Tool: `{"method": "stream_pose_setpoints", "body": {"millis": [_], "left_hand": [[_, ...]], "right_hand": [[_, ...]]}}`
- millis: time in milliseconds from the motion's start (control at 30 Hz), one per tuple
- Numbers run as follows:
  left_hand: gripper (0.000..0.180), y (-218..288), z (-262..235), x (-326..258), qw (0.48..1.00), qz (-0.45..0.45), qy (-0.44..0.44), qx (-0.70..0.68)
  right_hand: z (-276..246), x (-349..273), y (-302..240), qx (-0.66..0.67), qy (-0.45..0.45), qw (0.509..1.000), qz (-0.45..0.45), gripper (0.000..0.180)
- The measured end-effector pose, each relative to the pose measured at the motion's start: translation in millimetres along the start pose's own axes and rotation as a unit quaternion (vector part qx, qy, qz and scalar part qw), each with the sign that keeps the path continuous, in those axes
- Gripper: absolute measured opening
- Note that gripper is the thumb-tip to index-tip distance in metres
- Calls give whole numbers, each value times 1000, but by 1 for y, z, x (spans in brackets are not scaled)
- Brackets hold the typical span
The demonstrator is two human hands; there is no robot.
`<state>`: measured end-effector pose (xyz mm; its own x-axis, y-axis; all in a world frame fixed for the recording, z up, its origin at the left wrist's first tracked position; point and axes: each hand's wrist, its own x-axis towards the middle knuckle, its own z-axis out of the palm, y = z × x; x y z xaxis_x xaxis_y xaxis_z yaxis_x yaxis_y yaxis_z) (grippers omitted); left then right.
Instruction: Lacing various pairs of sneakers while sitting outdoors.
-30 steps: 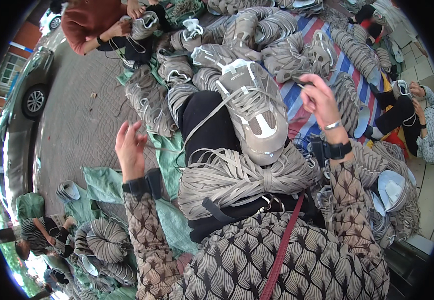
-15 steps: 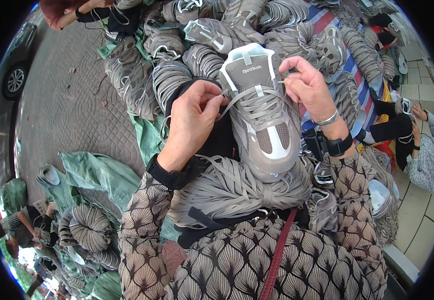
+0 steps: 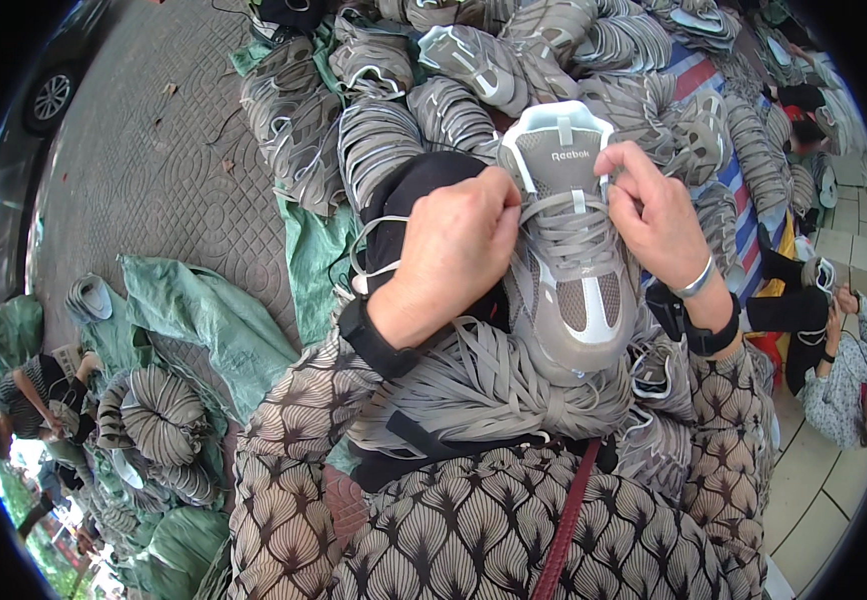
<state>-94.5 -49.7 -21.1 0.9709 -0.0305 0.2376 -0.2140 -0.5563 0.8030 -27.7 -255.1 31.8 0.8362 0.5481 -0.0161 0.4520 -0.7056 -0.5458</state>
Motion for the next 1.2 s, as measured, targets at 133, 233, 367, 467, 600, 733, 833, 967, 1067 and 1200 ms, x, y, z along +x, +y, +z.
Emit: {"method": "stream_pose_setpoints", "body": {"millis": [133, 233, 367, 467, 600, 733, 833, 967, 1067, 1200], "left_hand": [[3, 6, 5, 7, 1000, 17, 6, 19], [7, 4, 10, 6, 989, 64, -47, 127], [12, 9, -14, 26, 934, 287, 2, 211], [14, -9, -26, 42, 898, 359, -162, 196], [13, -21, -22, 51, 900, 310, -289, 103], [18, -25, -15, 46, 920, 245, -300, 61], [12, -22, -11, 48, 942, 130, -307, 42], [13, -19, -6, 76, 907, -144, -108, -381], [15, -15, -29, 117, 923, -87, -26, -374], [15, -8, -40, 148, 945, -44, -24, -323]], "right_hand": [[-3, -1, -9, -25, 15, 999, -12, 19], [-12, 2, -2, -105, -80, 991, 1, 19], [-33, 19, 12, -246, -4, 938, -246, 28], [-42, 35, 26, -221, -89, 912, -334, 34], [-35, 41, 39, -177, -237, 896, -332, 27], [-19, 23, 40, -108, -244, 931, -249, 24], [-15, 27, 35, -55, -199, 956, -210, 19], [-9, 70, 31, 206, -33, 970, -124, 8], [-33, 138, 22, 428, 34, 903, 2, 22], [-37, 159, -8, 397, -70, 901, 158, 25]]}}
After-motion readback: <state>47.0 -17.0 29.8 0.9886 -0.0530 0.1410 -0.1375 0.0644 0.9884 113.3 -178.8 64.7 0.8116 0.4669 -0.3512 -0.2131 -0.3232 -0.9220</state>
